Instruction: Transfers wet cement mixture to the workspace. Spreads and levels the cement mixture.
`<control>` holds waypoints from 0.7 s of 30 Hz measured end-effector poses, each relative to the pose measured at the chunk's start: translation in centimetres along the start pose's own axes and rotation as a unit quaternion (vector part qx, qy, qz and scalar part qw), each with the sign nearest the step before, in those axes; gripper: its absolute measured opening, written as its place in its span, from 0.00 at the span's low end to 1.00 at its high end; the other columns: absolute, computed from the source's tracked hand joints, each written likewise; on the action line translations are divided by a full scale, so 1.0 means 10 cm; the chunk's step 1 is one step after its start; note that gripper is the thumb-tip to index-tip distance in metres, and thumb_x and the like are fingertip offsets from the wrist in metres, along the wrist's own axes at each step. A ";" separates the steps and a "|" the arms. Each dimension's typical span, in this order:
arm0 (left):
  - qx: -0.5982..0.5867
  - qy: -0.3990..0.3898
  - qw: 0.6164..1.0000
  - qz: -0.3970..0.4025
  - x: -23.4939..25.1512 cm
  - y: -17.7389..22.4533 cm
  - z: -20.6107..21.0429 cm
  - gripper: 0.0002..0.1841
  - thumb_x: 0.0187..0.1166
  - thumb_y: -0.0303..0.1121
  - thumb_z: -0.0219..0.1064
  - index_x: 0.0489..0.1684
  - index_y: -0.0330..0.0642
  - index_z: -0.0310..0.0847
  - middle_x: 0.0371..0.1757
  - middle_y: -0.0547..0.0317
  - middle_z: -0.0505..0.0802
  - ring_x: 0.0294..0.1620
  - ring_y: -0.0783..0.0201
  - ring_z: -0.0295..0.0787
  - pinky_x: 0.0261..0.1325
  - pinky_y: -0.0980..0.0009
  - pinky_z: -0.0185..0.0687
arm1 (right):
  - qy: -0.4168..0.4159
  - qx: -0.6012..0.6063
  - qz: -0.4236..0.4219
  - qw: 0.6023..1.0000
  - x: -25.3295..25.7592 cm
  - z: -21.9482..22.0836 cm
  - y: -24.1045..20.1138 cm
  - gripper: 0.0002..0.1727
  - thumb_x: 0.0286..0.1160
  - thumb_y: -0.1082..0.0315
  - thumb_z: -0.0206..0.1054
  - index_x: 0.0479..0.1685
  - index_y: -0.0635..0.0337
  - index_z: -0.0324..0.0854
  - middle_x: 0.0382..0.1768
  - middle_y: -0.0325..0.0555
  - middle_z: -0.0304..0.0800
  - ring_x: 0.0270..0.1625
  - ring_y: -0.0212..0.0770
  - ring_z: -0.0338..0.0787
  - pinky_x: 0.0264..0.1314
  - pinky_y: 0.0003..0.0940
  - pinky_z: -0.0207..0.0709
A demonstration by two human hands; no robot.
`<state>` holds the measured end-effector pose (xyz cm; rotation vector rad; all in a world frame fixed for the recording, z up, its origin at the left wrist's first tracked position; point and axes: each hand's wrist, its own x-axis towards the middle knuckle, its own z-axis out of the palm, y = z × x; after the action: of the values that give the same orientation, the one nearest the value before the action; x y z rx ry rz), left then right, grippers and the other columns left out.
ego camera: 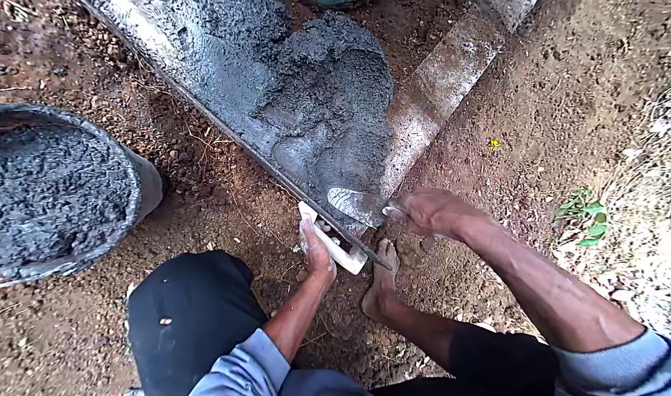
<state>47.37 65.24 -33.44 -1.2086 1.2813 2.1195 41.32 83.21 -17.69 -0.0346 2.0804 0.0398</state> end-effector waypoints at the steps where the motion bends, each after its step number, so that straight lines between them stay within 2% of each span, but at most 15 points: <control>1: 0.000 -0.001 1.000 -0.001 0.01 0.02 0.00 0.27 0.95 0.53 0.40 0.47 0.42 0.79 0.36 0.55 0.84 0.33 0.62 0.83 0.30 0.66 0.80 | 0.017 -0.007 0.004 1.000 -0.06 -0.11 0.03 0.22 0.92 0.46 0.52 0.42 0.50 0.85 0.32 0.46 0.88 0.41 0.51 0.91 0.44 0.57 0.82; 3: 0.004 0.002 1.000 0.005 0.01 0.02 0.00 0.27 0.95 0.53 0.39 0.45 0.43 0.79 0.34 0.56 0.84 0.31 0.63 0.83 0.29 0.67 0.80 | 0.061 0.048 -0.015 0.997 -0.07 -0.34 0.02 0.24 0.93 0.46 0.51 0.41 0.51 0.87 0.29 0.47 0.86 0.38 0.51 0.89 0.42 0.58 0.79; 5: 0.004 0.002 1.000 0.005 -0.01 0.01 -0.02 0.27 0.95 0.53 0.39 0.45 0.43 0.79 0.33 0.57 0.84 0.31 0.63 0.84 0.28 0.68 0.80 | 0.071 0.098 -0.056 0.991 0.09 -0.52 -0.11 0.27 0.95 0.47 0.49 0.40 0.57 0.85 0.31 0.51 0.86 0.41 0.54 0.88 0.46 0.60 0.77; 7: -0.003 -0.003 1.000 0.001 -0.02 0.01 0.00 0.27 0.95 0.54 0.39 0.45 0.44 0.79 0.34 0.58 0.84 0.31 0.63 0.84 0.28 0.68 0.79 | 0.054 0.082 -0.076 0.992 0.27 -0.61 -0.25 0.27 0.94 0.47 0.50 0.39 0.59 0.85 0.35 0.54 0.86 0.45 0.57 0.88 0.49 0.62 0.78; 8: -0.002 0.000 1.000 0.001 -0.02 0.01 0.00 0.27 0.94 0.55 0.40 0.43 0.44 0.79 0.33 0.58 0.84 0.30 0.64 0.83 0.27 0.69 0.79 | 0.053 0.057 -0.077 0.994 0.31 -0.56 -0.30 0.27 0.93 0.48 0.51 0.39 0.59 0.86 0.35 0.55 0.87 0.44 0.57 0.89 0.47 0.62 0.79; 9: -0.003 0.002 1.000 0.000 -0.02 0.00 0.00 0.27 0.94 0.55 0.40 0.42 0.44 0.79 0.32 0.58 0.85 0.30 0.64 0.83 0.27 0.68 0.80 | 0.036 0.028 -0.065 0.997 0.25 -0.51 -0.35 0.25 0.93 0.50 0.51 0.42 0.60 0.86 0.37 0.56 0.88 0.46 0.58 0.90 0.47 0.62 0.81; 10: -0.006 0.000 1.000 -0.003 -0.02 -0.01 -0.01 0.27 0.94 0.55 0.40 0.43 0.43 0.79 0.33 0.58 0.85 0.31 0.63 0.83 0.28 0.68 0.79 | -0.017 -0.002 -0.031 0.999 0.10 -0.55 -0.42 0.23 0.95 0.53 0.50 0.53 0.62 0.85 0.47 0.58 0.90 0.56 0.58 0.91 0.57 0.61 0.81; 11: -0.006 -0.005 1.000 -0.006 -0.04 -0.01 -0.01 0.27 0.95 0.54 0.39 0.46 0.43 0.79 0.35 0.58 0.85 0.32 0.64 0.84 0.28 0.69 0.79 | -0.086 -0.022 0.021 0.996 -0.06 -0.63 -0.48 0.22 0.96 0.55 0.48 0.67 0.61 0.82 0.60 0.57 0.88 0.69 0.57 0.86 0.72 0.59 0.75; 13: -0.009 -0.008 1.000 -0.005 -0.04 -0.02 0.00 0.27 0.95 0.54 0.40 0.45 0.43 0.79 0.34 0.58 0.85 0.31 0.64 0.84 0.27 0.70 0.79 | 0.043 -0.044 -0.035 0.997 -0.01 -0.42 0.01 0.21 0.92 0.49 0.55 0.46 0.53 0.88 0.37 0.49 0.91 0.46 0.53 0.92 0.48 0.58 0.82; 15: -0.012 -0.008 1.000 0.000 -0.03 -0.05 -0.02 0.27 0.95 0.54 0.40 0.44 0.43 0.79 0.34 0.57 0.86 0.30 0.64 0.85 0.26 0.70 0.80 | 0.168 -0.039 -0.005 0.985 0.04 -0.56 0.27 0.23 0.90 0.47 0.53 0.43 0.53 0.87 0.31 0.53 0.90 0.40 0.60 0.92 0.39 0.64 0.81; 17: -0.017 -0.006 1.000 0.001 -0.01 -0.07 -0.04 0.27 0.95 0.54 0.41 0.45 0.42 0.80 0.34 0.56 0.86 0.31 0.63 0.85 0.27 0.70 0.80 | 0.348 -0.049 0.011 0.936 0.21 -0.83 0.33 0.25 0.89 0.49 0.49 0.45 0.61 0.85 0.34 0.65 0.89 0.40 0.71 0.92 0.34 0.70 0.77; 18: -0.021 -0.003 1.000 0.001 -0.01 -0.07 -0.04 0.27 0.95 0.53 0.41 0.45 0.42 0.80 0.34 0.56 0.86 0.30 0.63 0.85 0.26 0.69 0.80 | 0.428 -0.062 0.004 0.902 0.39 -0.99 0.34 0.25 0.89 0.51 0.47 0.47 0.63 0.83 0.38 0.66 0.89 0.42 0.73 0.92 0.34 0.71 0.77; 20: -0.025 0.001 1.000 0.005 -0.02 -0.07 -0.02 0.27 0.95 0.54 0.41 0.42 0.43 0.80 0.32 0.57 0.86 0.28 0.64 0.84 0.24 0.71 0.80 | 0.499 -0.072 -0.017 0.864 0.76 -1.38 0.29 0.25 0.93 0.51 0.47 0.58 0.63 0.81 0.52 0.66 0.89 0.54 0.73 0.91 0.41 0.72 0.79; 21: -0.026 0.003 1.000 0.006 -0.02 -0.07 -0.01 0.27 0.95 0.54 0.41 0.42 0.43 0.80 0.32 0.57 0.86 0.27 0.64 0.84 0.24 0.71 0.79 | 0.497 -0.072 -0.028 0.864 0.93 -1.56 0.24 0.24 0.93 0.52 0.49 0.62 0.62 0.80 0.57 0.65 0.88 0.59 0.73 0.89 0.45 0.72 0.79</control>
<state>47.99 65.55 -33.64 -1.2335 1.2455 2.1716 23.10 84.88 -18.16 -0.2532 3.1104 0.1741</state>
